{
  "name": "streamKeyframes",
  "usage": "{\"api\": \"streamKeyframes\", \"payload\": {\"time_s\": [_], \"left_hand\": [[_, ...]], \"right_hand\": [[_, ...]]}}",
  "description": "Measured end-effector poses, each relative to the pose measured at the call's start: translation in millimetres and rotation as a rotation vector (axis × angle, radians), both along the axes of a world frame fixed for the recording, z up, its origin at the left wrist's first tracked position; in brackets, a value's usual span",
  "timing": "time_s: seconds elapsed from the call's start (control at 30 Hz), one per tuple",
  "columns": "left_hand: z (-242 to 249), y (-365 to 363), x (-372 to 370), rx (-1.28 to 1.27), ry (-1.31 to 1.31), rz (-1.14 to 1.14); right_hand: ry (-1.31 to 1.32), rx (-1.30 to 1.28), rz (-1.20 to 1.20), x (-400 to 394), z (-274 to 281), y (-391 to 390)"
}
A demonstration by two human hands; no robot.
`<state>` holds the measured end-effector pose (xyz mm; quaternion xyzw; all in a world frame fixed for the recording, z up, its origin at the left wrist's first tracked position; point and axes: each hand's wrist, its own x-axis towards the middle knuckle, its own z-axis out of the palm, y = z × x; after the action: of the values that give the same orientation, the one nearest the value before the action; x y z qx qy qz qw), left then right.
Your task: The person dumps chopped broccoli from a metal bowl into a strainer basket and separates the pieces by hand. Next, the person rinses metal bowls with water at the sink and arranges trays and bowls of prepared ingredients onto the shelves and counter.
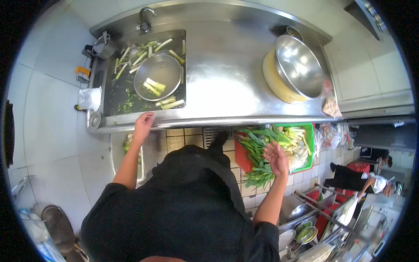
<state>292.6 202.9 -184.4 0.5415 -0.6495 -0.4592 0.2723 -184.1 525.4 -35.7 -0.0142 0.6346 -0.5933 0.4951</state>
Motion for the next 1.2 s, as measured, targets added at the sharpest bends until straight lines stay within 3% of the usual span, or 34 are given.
{"api": "streamKeyframes", "payload": {"time_s": [0.23,0.4,0.6,0.7,0.8,0.83,0.9,0.97,1.0,1.1,1.17,1.2], "left_hand": [[-11.1,-36.8,-13.4,0.067,-0.083,0.341],[-4.4,-64.1,-27.9,0.08,-0.069,0.368],[-27.8,-94.0,-31.7,0.208,-0.017,0.339],[-69.4,-120.9,-17.5,-0.049,-0.265,0.475],[-125.5,-150.7,3.6,-0.06,-0.61,0.59],[-129.2,-166.4,15.3,0.382,-0.403,0.483],[-141.8,-170.7,17.5,0.61,0.071,0.41],[-156.5,-165.3,16.4,0.745,0.192,0.473],[-137.5,-166.2,7.1,0.806,0.145,0.489],[-109.2,-180.6,16.6,0.744,0.082,0.439],[-64.8,-198.9,17.4,0.597,-0.188,0.51],[-53.8,-200.7,22.5,0.21,-0.466,0.415]], "right_hand": [[-0.057,-0.018,0.137,-54.4,-25.0,-115.9],[-0.156,0.015,0.298,-42.8,-59.3,-172.0],[-0.261,-0.028,0.144,-20.3,-46.7,-214.3],[-0.256,-0.075,0.007,-16.3,-49.9,-215.9],[-0.249,-0.04,-0.048,-6.1,-57.1,-213.4],[-0.246,-0.009,-0.048,0.5,-62.0,-213.7],[-0.266,0.048,-0.035,16.1,-75.6,-216.3],[-0.287,0.098,0.034,36.7,-77.5,-224.0],[-0.3,0.119,0.071,47.5,-76.8,-230.5],[-0.314,0.175,0.2,64.9,-82.2,-247.9],[-0.288,0.225,0.282,67.4,-86.5,-254.8],[-0.265,0.248,0.33,68.0,-90.1,-262.3]]}}
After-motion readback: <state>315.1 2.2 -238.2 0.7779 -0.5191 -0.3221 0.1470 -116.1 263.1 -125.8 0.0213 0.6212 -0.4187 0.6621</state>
